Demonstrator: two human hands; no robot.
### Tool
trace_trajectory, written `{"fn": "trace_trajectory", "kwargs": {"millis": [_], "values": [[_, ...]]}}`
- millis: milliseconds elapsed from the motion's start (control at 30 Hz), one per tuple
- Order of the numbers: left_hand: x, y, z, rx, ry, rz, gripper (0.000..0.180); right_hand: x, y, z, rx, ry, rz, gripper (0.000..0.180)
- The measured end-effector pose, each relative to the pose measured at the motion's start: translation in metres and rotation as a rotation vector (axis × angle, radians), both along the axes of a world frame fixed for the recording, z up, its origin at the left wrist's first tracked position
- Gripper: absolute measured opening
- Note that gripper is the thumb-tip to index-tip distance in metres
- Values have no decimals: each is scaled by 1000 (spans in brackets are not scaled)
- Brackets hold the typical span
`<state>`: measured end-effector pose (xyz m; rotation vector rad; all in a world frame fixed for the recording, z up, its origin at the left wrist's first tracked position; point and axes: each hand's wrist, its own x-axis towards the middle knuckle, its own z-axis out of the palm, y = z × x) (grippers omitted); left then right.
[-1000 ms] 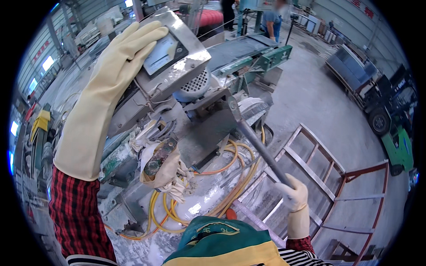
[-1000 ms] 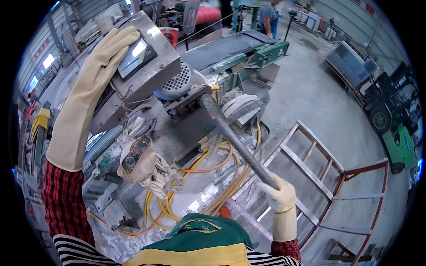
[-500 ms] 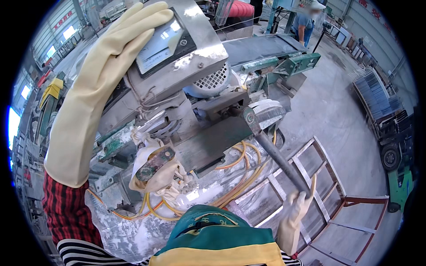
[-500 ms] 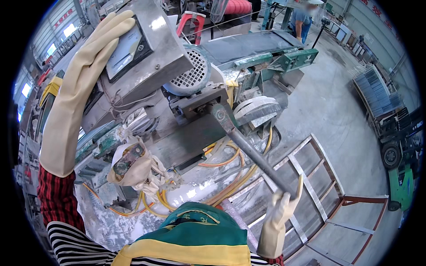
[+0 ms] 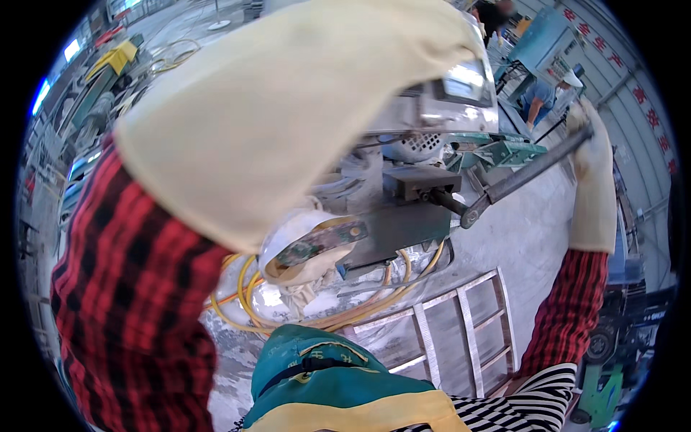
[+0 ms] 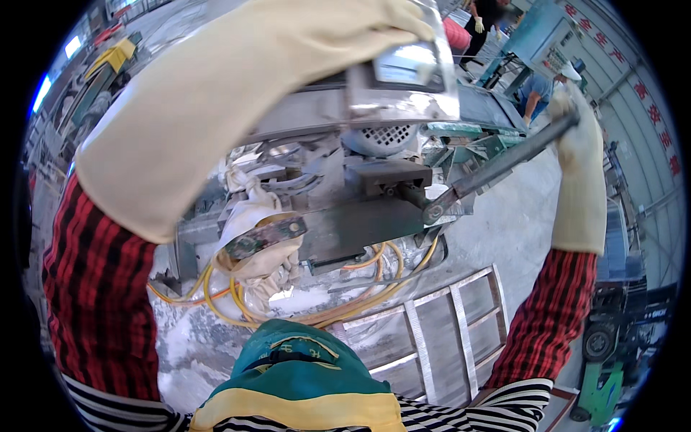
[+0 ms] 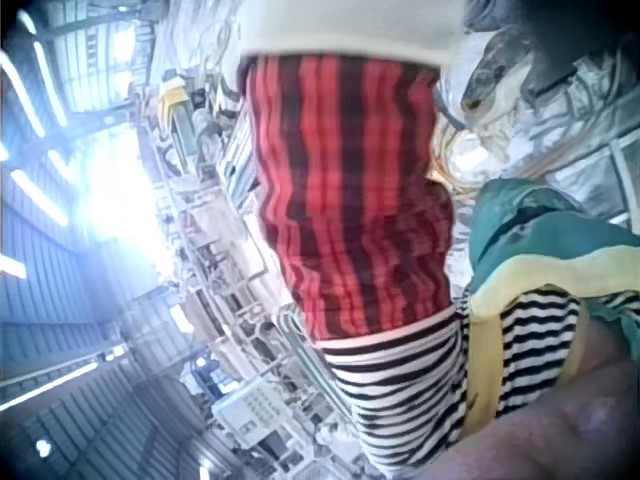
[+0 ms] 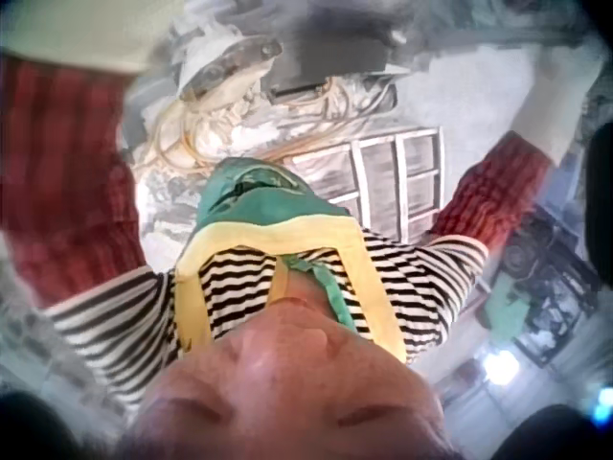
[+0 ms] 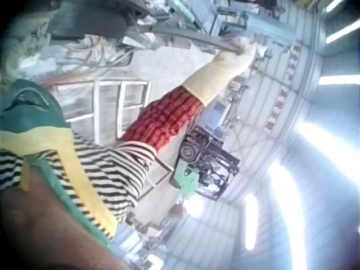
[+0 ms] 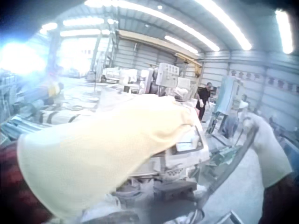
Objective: The person walks through a factory floor and uses a long metal rod to clean dust and debris from various parts of a large machine. They repeatedly insert the rod into crevices and wipe surfaces, moving between different sections of the equipment.
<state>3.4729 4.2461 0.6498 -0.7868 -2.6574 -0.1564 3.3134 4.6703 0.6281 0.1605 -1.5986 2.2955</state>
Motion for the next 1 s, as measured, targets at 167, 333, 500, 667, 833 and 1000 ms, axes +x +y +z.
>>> {"fn": "trace_trajectory", "kwargs": {"millis": [167, 333, 500, 667, 833, 1000], "values": [[3, 1, -5, 20, 60, 3, 34, -10, -85, 55, 140, 129, 17, 30], [-10, 10, -2, 8, 49, 15, 32, 35, -171, 76, 253, 206, -39, 35], [22, 4, -1, 164, 20, 4, 28, 112, -268, 47, 548, 475, -223, 30], [-16, -1, -4, 79, 70, -26, 28, 145, -290, 21, 725, 729, -54, 33], [-23, -38, -33, 125, 315, -282, 26, 244, -337, -36, 1035, 891, 133, 39], [-32, -58, -37, 226, 582, -485, 28, 337, -309, -95, 1424, 994, 249, 39]]}}
